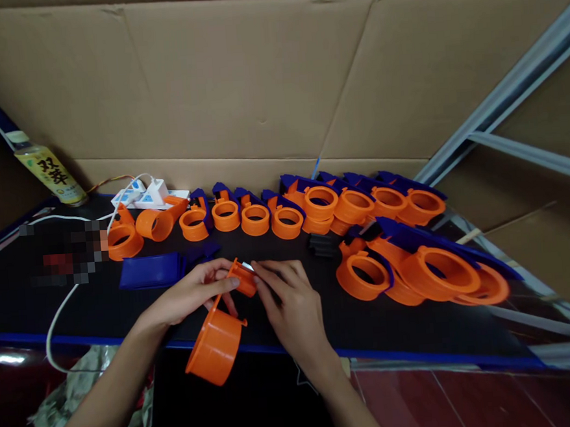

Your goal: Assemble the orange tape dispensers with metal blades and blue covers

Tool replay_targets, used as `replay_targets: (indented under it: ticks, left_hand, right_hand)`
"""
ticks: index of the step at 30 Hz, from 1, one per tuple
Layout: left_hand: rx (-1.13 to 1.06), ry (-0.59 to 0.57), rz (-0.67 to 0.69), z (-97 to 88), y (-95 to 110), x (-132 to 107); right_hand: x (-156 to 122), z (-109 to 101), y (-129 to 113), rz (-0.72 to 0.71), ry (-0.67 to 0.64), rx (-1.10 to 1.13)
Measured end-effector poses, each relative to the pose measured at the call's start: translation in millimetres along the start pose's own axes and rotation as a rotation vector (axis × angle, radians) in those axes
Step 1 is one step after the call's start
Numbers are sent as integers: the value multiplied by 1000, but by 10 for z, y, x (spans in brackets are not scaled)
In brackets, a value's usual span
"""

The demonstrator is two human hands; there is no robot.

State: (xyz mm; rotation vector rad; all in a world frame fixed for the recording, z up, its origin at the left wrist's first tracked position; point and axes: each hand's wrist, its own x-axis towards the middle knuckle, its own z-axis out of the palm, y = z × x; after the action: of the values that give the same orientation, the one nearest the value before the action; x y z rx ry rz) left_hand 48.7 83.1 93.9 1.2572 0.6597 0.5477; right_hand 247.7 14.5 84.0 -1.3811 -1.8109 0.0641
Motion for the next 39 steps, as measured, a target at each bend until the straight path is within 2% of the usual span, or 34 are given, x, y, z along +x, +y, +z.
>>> replay_targets:
  ticks: [4,6,8,10,11,14,17,19,22,26,28,32,35,39]
  left_hand:
    - [-6,48,-13,-17,0,4]
    - [-29,93,-12,-29,12,6]
    - [-60,129,-11,-39,29,8]
    - [-96,157,-3,-44,48,10]
    - [-111,169,3,-45,55,12]
    - [-133,178,5,-39,64,15]
    - [-127,162,1,-30,58,10]
    - [-119,159,1,-26,51,5]
    - [-111,156,-5,-25,39,7]
    - [-98,187,22,-32,20,28]
    - [-90,189,35,-33,10,35]
    - [-97,154,48,-14,0,32]
    - [-105,159,64,9,5,24]
    - [-70,154,85,18,18,17]
  right_hand:
    - [67,-38,5,-8,-151,53]
    - [110,-112,59,-18,-166,13]
    - [149,-210,159,19,-84,-166]
    - [179,-302,289,108,-4,-480]
    - [191,-335,357,151,-9,-645]
    - [224,-365,535,238,-152,-963]
    - [257,-320,644,261,-249,-1032]
    - [272,-281,668,228,-271,-981]
    - [284,-248,616,150,-273,-733]
    - [302,-262,371,97,-72,-200]
    - [315,-259,213,23,-6,-31]
    - [311,-130,9,-147,18,-25]
    - [274,25,-28,-139,93,-41]
    - [229,133,-59,-151,121,-13]
